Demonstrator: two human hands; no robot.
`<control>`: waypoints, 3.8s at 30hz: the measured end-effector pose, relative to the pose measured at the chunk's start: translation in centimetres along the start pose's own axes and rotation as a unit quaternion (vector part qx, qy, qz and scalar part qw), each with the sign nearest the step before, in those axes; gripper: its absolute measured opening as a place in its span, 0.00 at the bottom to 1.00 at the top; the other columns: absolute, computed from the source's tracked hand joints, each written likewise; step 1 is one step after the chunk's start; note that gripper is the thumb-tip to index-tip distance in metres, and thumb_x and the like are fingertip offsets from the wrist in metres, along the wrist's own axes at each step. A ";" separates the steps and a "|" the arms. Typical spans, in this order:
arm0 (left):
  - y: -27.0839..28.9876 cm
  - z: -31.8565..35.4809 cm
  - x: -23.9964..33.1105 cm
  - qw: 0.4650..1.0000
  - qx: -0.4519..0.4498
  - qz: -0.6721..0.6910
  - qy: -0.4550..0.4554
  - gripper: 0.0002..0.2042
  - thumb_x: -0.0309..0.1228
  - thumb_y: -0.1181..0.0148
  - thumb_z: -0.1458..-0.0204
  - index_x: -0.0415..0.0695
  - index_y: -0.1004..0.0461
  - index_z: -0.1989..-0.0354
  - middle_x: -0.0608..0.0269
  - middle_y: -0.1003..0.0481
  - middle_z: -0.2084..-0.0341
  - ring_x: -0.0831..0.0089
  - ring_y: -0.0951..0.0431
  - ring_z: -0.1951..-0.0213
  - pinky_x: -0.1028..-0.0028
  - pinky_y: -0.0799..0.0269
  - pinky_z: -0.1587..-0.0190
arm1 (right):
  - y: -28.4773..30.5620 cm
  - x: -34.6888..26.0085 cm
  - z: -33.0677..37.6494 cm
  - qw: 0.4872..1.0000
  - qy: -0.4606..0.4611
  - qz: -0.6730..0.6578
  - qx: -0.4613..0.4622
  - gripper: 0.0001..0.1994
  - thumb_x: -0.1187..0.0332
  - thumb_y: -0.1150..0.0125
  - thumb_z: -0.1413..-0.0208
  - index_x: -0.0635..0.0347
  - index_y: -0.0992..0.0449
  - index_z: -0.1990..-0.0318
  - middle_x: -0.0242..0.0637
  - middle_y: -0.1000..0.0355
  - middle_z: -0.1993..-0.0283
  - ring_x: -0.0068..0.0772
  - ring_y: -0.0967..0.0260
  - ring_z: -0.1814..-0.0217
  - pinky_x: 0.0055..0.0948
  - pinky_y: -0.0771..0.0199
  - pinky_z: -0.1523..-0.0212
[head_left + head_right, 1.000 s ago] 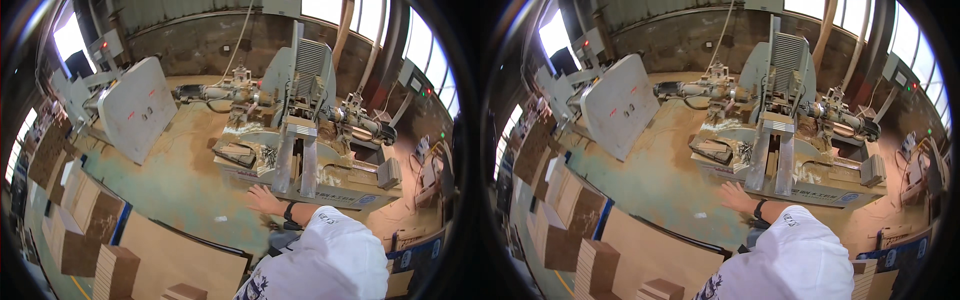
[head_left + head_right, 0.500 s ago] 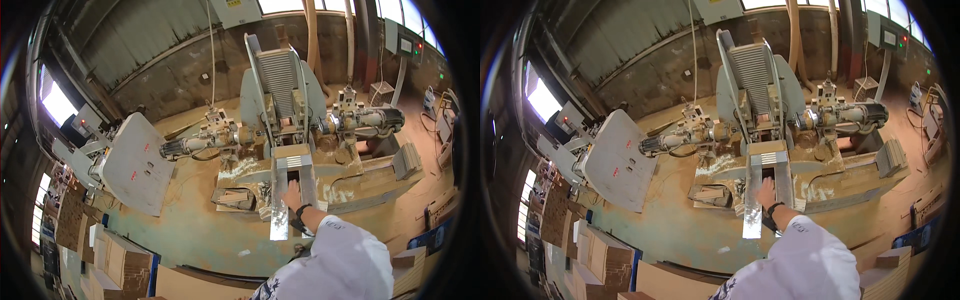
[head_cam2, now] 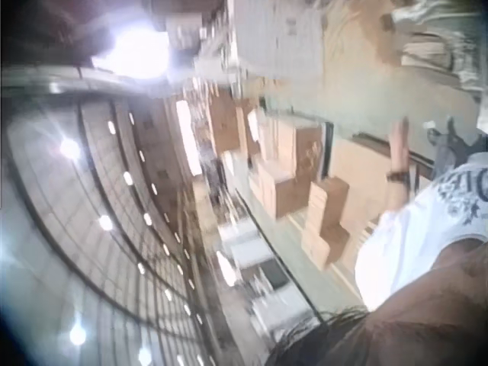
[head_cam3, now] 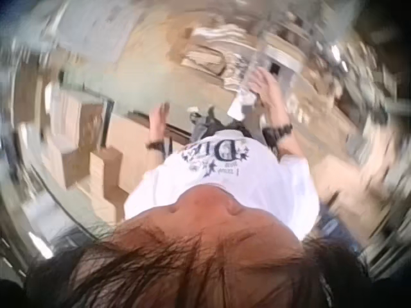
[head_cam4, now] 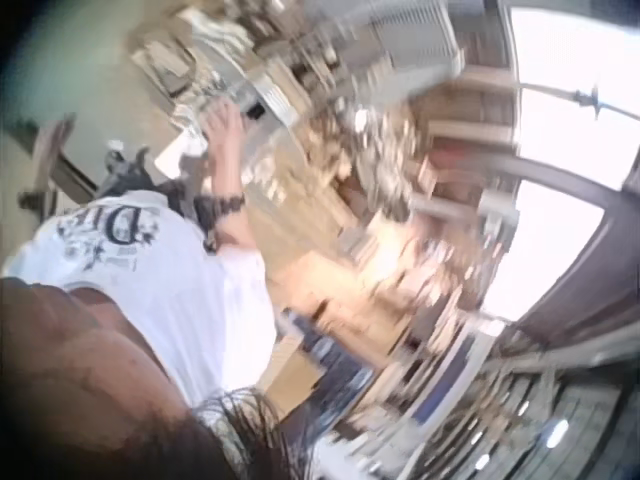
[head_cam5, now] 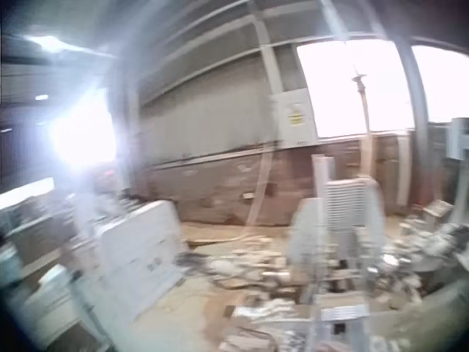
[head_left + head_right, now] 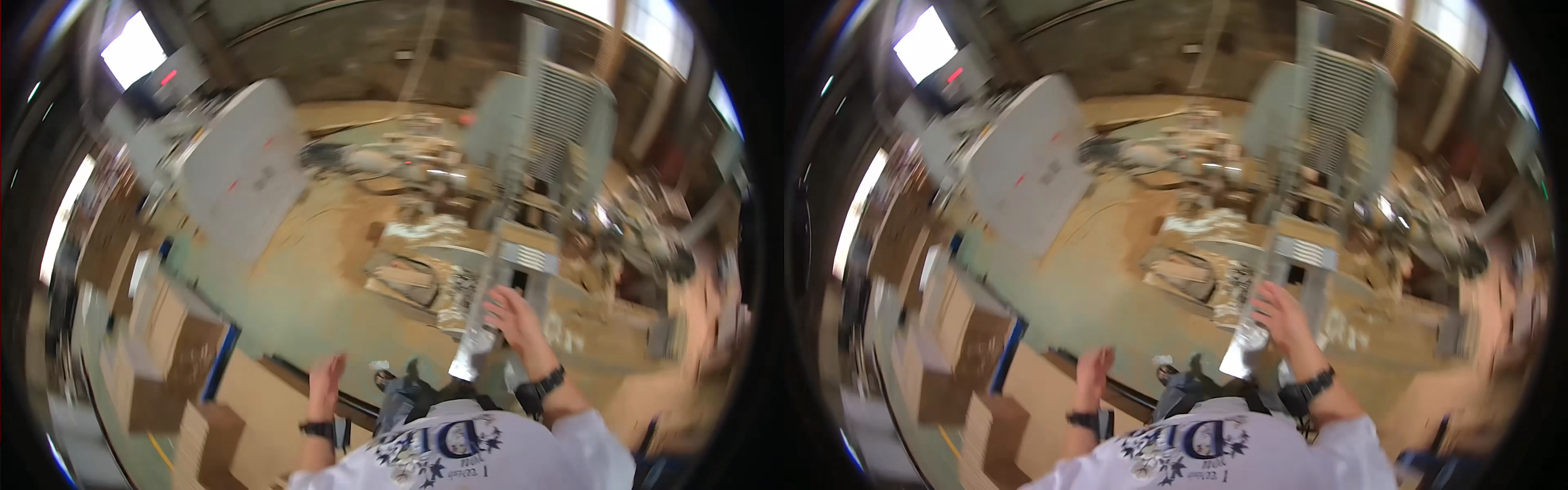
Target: Using woodworking machinery to process and stack wood panels in a factory.
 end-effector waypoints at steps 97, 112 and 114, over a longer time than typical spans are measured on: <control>102.2 -84.6 63.8 0.727 0.281 0.625 -0.048 0.10 0.40 0.51 0.46 0.46 0.34 0.68 0.60 0.27 0.68 0.62 0.27 0.58 0.61 0.31 0.55 | -144.6 91.5 -92.4 0.724 -0.310 0.494 -0.369 0.16 0.60 0.50 0.43 0.59 0.33 0.53 0.37 0.28 0.61 0.30 0.29 0.63 0.30 0.27 0.63; 106.1 -109.5 93.6 0.837 0.094 0.537 -0.031 0.10 0.33 0.54 0.44 0.42 0.30 0.63 0.56 0.25 0.66 0.62 0.24 0.63 0.62 0.28 0.57 | -157.7 91.6 -104.4 0.791 -0.258 0.500 -0.237 0.13 0.62 0.47 0.44 0.59 0.31 0.56 0.37 0.29 0.64 0.30 0.31 0.66 0.30 0.29 0.67; 107.5 -111.9 95.4 0.836 0.079 0.542 -0.031 0.10 0.33 0.54 0.44 0.41 0.29 0.63 0.56 0.25 0.67 0.62 0.24 0.63 0.62 0.27 0.57 | -158.9 93.5 -105.7 0.757 -0.285 0.526 -0.262 0.15 0.60 0.48 0.44 0.59 0.31 0.55 0.37 0.29 0.62 0.29 0.30 0.65 0.30 0.27 0.65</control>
Point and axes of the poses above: each hand's wrist, its own z-axis away from the middle knuckle, its own y-axis out of the back of the hand, x = y × z, the point moved 8 cm from there along -z, towards the middle knuckle
